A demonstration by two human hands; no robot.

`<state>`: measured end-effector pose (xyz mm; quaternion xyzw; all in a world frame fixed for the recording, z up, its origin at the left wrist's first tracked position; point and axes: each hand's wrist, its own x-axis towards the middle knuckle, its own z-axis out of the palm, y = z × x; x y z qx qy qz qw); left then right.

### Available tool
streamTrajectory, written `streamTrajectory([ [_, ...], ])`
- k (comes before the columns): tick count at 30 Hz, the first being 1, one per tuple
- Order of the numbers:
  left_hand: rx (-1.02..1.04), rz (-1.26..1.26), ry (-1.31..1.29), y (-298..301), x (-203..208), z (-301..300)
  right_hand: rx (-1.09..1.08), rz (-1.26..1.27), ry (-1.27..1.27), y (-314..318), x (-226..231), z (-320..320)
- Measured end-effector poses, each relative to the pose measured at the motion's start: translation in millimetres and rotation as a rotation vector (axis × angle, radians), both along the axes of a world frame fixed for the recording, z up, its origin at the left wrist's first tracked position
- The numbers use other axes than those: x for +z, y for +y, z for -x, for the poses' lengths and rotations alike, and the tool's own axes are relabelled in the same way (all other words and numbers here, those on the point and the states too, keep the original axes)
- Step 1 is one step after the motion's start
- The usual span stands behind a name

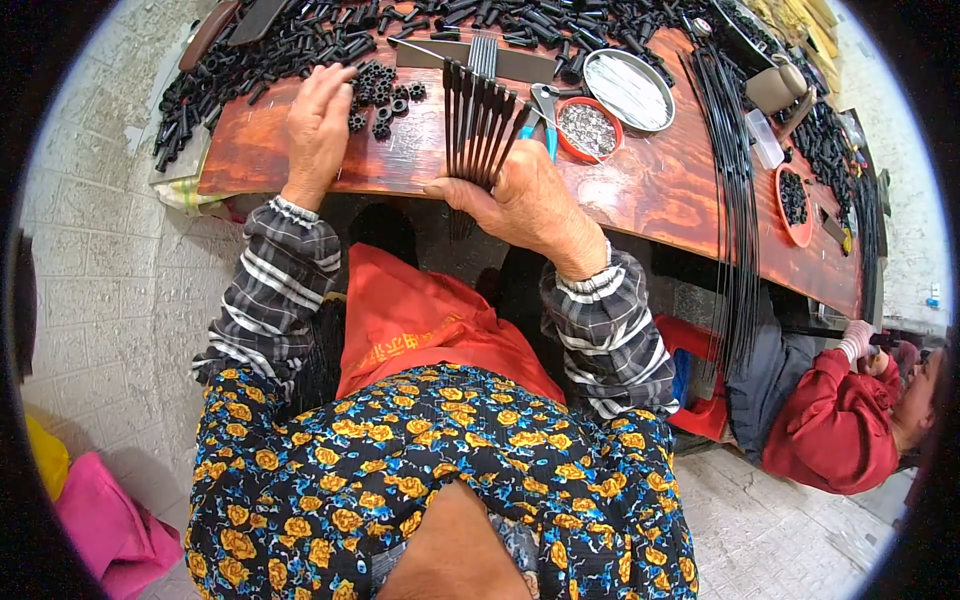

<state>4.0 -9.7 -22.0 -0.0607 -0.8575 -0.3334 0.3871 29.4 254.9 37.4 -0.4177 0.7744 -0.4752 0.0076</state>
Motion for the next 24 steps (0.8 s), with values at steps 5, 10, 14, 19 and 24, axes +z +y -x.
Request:
streamTrajectory([
  [5,0.056,0.121,-0.172,6.2,0.2,-12.8,-0.009,-0.026,-0.024,-0.6,0.6,-0.9],
  [10,0.016,0.393,-0.235,14.4,-7.6,-8.6,-0.006,-0.006,-0.050,-1.3,-1.3,-1.4],
  [14,0.046,0.464,-0.210,15.4,-10.9,5.6,-0.015,-0.011,-0.085,0.2,0.8,-0.9],
  [19,0.129,0.412,-0.128,21.4,0.5,-8.9,-0.010,0.049,0.010,-3.8,4.9,-4.6],
  [24,-0.228,-0.090,-0.051,48.6,26.5,-59.6,0.033,-0.006,0.030,2.6,6.2,-3.8],
])
